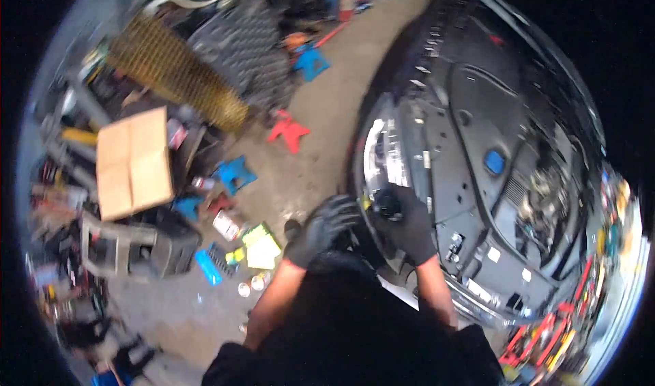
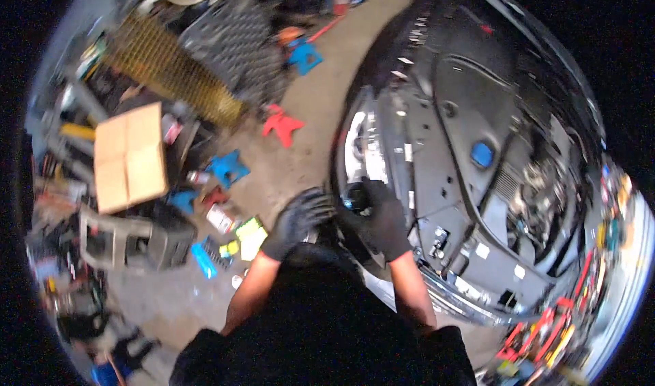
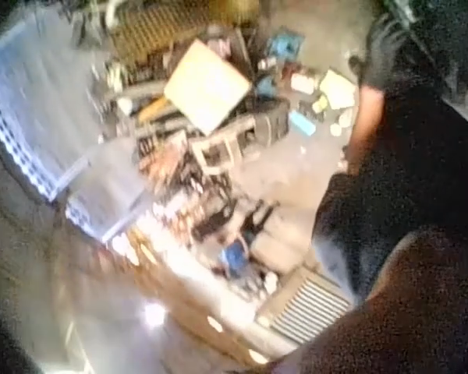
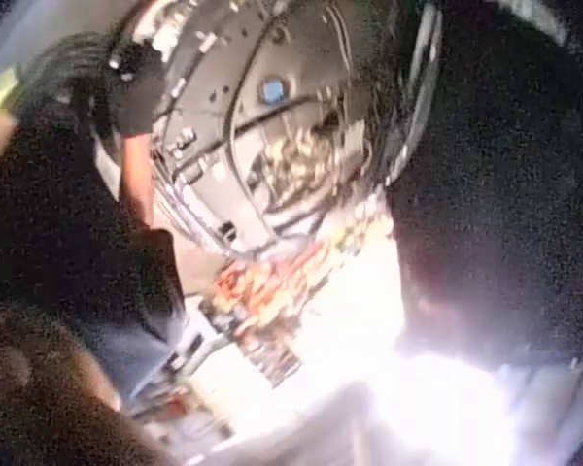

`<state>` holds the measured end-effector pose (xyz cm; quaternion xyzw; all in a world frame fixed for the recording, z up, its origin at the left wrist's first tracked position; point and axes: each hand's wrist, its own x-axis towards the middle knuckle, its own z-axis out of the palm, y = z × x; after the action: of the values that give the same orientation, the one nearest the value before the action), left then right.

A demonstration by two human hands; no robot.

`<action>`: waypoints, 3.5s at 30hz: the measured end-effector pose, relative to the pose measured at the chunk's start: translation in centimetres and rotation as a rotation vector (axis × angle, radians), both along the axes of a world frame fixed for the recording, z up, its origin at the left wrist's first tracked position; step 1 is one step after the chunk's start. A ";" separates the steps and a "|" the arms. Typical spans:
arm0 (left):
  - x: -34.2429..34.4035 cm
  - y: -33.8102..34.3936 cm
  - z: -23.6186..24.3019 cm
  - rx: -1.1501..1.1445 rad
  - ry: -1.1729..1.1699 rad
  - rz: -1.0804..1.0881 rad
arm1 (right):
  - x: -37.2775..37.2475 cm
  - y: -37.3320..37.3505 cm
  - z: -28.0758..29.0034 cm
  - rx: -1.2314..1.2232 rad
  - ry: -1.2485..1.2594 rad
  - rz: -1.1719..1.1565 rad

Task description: Replace the oil filter and fill the engine with new motor oil.

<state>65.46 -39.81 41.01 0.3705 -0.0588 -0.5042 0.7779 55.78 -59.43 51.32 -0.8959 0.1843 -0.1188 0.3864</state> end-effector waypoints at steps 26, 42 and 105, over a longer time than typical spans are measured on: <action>12.9 1.6 -11.5 0.485 -0.784 -1.011 | -20.0 32.5 -8.1 0.050 -0.016 -1.444; -40.1 12.1 -30.1 0.164 -1.409 -1.964 | -53.3 60.1 -25.2 0.353 0.032 -2.236; -42.9 -5.6 -4.5 -0.323 -1.179 -1.324 | -43.8 41.6 -11.7 0.011 -0.511 -2.139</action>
<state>22.55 -45.42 36.52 0.3453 -0.7200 -0.5626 0.2143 12.00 -17.81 39.58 -0.2204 0.7807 -0.5735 0.1146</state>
